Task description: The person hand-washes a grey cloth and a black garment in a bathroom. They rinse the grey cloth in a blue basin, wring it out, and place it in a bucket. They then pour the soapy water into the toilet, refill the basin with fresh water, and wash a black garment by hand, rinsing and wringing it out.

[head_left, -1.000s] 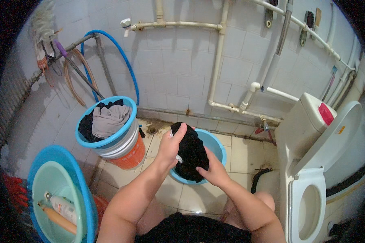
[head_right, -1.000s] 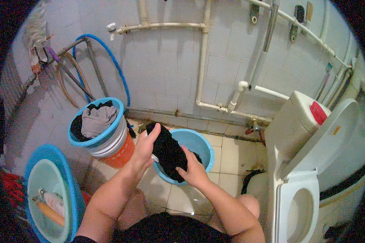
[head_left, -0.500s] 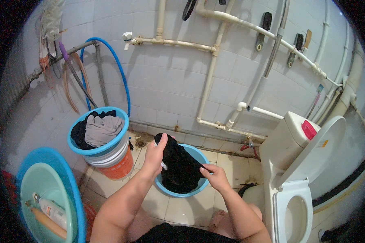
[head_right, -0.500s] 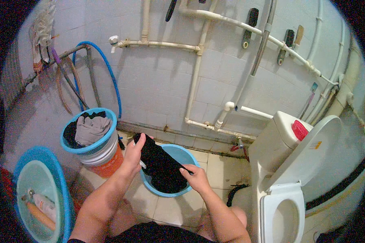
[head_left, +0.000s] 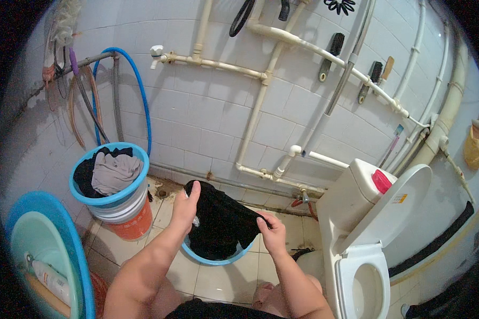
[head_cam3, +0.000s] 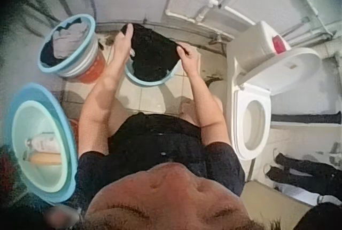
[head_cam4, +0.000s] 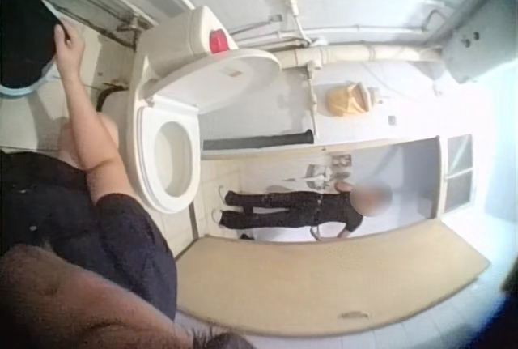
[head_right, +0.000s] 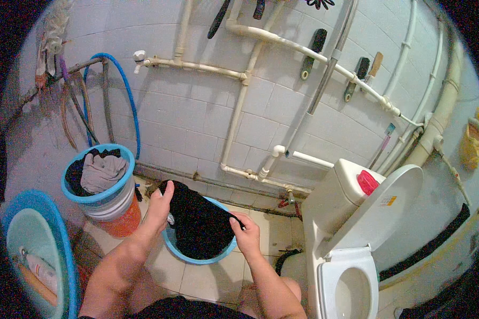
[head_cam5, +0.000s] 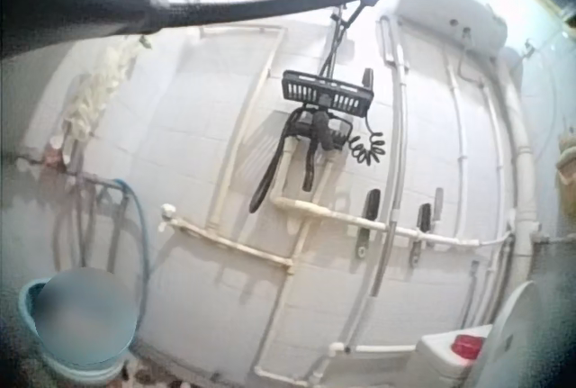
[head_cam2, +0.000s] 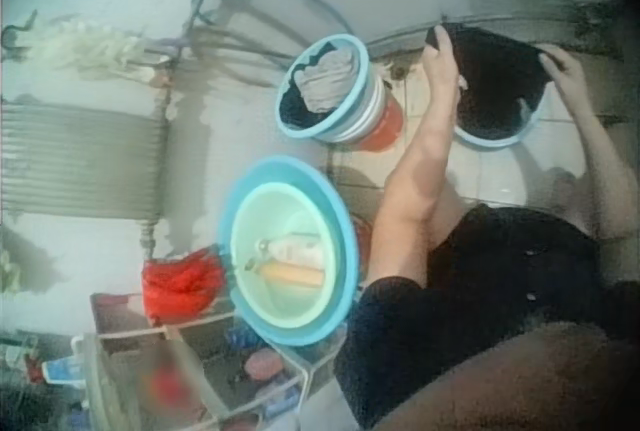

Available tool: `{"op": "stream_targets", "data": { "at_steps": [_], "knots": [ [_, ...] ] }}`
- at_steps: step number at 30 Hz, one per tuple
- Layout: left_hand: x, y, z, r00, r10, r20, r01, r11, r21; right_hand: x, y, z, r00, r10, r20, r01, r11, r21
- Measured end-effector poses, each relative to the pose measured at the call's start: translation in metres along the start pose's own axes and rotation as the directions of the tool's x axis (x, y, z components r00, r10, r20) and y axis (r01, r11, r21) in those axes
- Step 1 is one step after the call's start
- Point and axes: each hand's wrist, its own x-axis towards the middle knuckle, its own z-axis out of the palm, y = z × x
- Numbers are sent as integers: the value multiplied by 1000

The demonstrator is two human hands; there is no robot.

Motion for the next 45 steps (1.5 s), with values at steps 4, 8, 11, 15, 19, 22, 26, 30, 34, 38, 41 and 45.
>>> {"op": "stream_targets", "data": {
  "at_steps": [4,8,11,15,19,22,26,30,34,38,41,45],
  "knots": [
    [-3,7,1,999,48,11,-49,990,130,-6,-11,-6,988,152,-28,-149,985,90],
    [4,-4,-4,999,-28,26,28,999,-19,-9,-20,4,983,181,22,-183,976,117],
    [2,-3,1,982,-147,117,178,931,-319,-14,-2,6,953,252,169,-266,962,68],
    [-2,11,-3,963,-213,163,262,881,-394,-18,2,14,914,295,279,-315,949,29],
    [0,11,-4,967,-196,161,246,879,-408,-17,6,12,879,329,345,-354,935,10],
    [0,12,-2,958,-215,191,278,863,-422,-19,8,15,826,403,394,-452,891,36],
    [0,11,-7,954,-227,196,293,848,-442,-12,2,5,806,389,447,-445,895,24],
    [6,6,-8,941,-253,224,333,808,-486,-8,-4,2,828,432,358,-501,857,125],
    [7,5,-9,924,-291,246,377,799,-468,-7,-1,9,920,360,158,-385,906,176],
    [10,2,-11,906,-308,291,417,767,-487,-4,-5,8,989,-71,132,89,987,-133],
    [13,-4,-14,900,-292,322,424,754,-501,-12,0,15,950,-126,286,201,947,-250],
    [14,-10,-15,881,-319,350,468,701,-538,-25,-2,33,868,-101,486,315,869,-382]
  ]
}}
